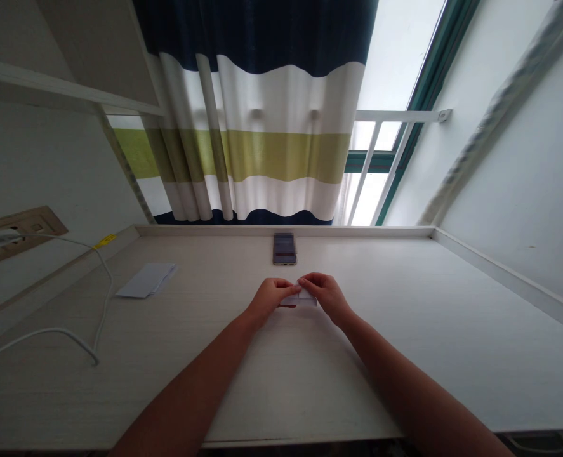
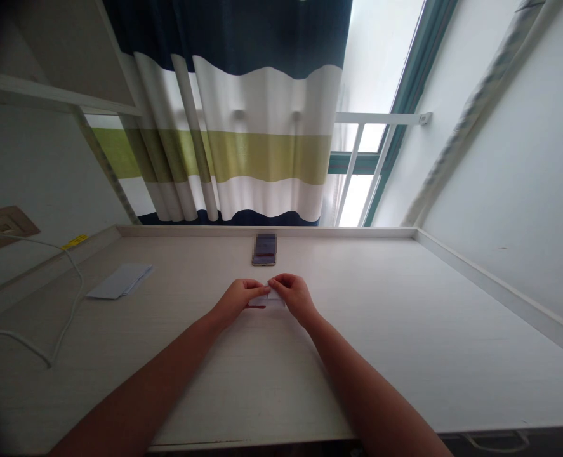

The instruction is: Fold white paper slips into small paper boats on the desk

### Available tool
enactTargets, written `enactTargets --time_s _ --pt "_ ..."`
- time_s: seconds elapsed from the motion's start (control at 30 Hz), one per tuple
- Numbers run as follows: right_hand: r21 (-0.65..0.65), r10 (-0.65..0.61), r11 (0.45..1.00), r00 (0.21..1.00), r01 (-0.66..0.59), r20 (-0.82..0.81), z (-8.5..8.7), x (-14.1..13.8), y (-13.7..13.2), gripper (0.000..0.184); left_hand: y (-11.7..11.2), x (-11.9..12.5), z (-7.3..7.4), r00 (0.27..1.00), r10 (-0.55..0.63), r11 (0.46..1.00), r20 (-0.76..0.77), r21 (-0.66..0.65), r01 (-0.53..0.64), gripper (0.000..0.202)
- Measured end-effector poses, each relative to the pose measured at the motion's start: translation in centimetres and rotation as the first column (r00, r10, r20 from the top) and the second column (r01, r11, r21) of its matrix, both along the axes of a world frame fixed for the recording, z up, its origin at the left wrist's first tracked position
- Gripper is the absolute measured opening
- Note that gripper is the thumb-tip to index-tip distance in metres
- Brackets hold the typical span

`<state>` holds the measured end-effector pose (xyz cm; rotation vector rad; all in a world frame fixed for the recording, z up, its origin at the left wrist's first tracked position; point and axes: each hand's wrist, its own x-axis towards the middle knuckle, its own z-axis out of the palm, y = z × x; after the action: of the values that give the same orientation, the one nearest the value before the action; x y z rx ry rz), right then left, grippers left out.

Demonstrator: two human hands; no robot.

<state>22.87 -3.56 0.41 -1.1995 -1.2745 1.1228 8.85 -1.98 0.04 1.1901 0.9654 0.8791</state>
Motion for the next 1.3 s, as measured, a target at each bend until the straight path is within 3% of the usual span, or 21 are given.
enactTargets --time_s 0.2,0.47,0.7,1.0,1.3 --pt "0.063 -0.036 0.997 0.999 0.035 0.017 -0.25 -0.08 0.15 0.021 -0.01 0.12 -0.03 1.000 0.006 1.000 0.020 0.016 -0.006 0.031" --pt "0.011 0.094 0.996 0.991 -0.094 -0.091 0.33 0.33 -0.29 0.029 0.18 0.03 0.13 0.994 0.100 0.994 0.047 0.042 -0.102 0.033" --pt "0.038 0.072 0.997 0.995 -0.070 -0.073 0.03 0.08 -0.05 0.031 0.07 0.14 0.40 0.991 0.131 0.989 0.039 0.058 -0.133 0.032" --pt "0.007 0.035 0.999 0.999 -0.035 -0.019 0.18 0.28 -0.12 0.024 -0.01 0.28 0.06 0.998 0.018 0.989 -0.064 0.149 -0.008 0.034" --pt "0.150 -0.035 0.989 0.977 0.003 0.208 -0.44 0.28 0.14 0.020 -0.13 0.20 0.04 0.998 -0.064 0.992 -0.031 0.105 0.066 0.035"
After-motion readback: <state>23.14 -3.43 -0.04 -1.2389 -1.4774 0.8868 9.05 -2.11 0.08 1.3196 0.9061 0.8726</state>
